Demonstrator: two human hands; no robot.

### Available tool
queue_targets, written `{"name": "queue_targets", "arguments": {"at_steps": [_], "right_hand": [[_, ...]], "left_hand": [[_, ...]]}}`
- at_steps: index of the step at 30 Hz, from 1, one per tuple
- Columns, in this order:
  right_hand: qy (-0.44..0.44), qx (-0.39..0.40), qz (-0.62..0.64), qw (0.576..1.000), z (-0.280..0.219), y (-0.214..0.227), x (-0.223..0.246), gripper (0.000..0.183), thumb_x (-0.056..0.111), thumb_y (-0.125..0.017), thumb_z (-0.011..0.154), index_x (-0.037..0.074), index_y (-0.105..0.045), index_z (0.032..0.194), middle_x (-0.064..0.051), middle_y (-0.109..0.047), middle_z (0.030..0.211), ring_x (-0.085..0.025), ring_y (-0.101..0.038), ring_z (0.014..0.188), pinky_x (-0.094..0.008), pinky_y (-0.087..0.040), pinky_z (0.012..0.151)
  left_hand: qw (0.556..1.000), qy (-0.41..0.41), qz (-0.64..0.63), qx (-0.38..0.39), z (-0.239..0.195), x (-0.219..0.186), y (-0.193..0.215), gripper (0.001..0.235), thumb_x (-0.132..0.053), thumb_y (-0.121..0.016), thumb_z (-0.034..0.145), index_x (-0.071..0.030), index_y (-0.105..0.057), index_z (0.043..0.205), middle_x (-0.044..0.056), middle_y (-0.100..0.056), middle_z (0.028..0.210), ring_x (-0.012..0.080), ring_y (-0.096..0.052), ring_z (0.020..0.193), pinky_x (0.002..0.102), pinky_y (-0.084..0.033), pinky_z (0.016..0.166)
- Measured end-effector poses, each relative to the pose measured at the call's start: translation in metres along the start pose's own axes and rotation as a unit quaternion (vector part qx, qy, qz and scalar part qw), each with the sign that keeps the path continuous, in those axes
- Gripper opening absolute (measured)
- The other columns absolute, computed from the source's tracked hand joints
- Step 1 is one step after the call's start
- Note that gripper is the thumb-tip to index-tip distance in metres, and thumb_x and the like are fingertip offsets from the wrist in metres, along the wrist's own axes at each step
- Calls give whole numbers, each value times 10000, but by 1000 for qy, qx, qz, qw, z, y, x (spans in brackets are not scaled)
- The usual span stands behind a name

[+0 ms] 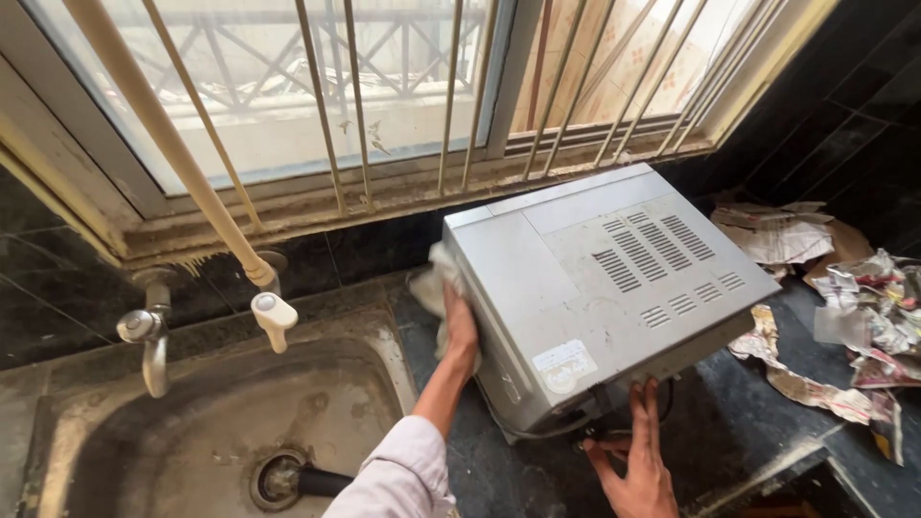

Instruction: Cleaning the exterior and the area around the microwave oven using a cloth.

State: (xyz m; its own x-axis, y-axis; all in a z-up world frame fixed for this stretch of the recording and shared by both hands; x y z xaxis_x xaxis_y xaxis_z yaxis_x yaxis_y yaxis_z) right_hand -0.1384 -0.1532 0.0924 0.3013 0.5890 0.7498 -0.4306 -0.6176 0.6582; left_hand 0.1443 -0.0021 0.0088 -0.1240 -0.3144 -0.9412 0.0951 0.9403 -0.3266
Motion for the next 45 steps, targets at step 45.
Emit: {"name": "queue_targets", "arguments": {"at_steps": [45], "right_hand": [[-234, 221, 230, 918, -89, -20, -8, 759, 300, -676, 985, 291, -236, 1603, 12, -272, 1675, -289, -550, 1414, -486, -552, 1101]], "left_hand": [[658, -240, 652, 291, -118, -71, -153, 972, -725, -250, 953, -29, -110, 1617, 189, -23, 1678, 364, 28, 1554, 514, 79, 1230]]}}
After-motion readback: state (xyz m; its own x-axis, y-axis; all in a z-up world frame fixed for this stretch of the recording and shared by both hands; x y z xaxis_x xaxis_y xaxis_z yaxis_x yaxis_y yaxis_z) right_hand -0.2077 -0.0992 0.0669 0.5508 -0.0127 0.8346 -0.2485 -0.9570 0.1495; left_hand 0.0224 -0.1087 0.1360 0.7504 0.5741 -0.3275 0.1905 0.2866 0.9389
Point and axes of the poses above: each hand's wrist, its own z-axis towards the middle knuckle, its own y-axis out of the back of the hand, x = y × z, the point moved 2 cm from there along z, towards the middle knuckle
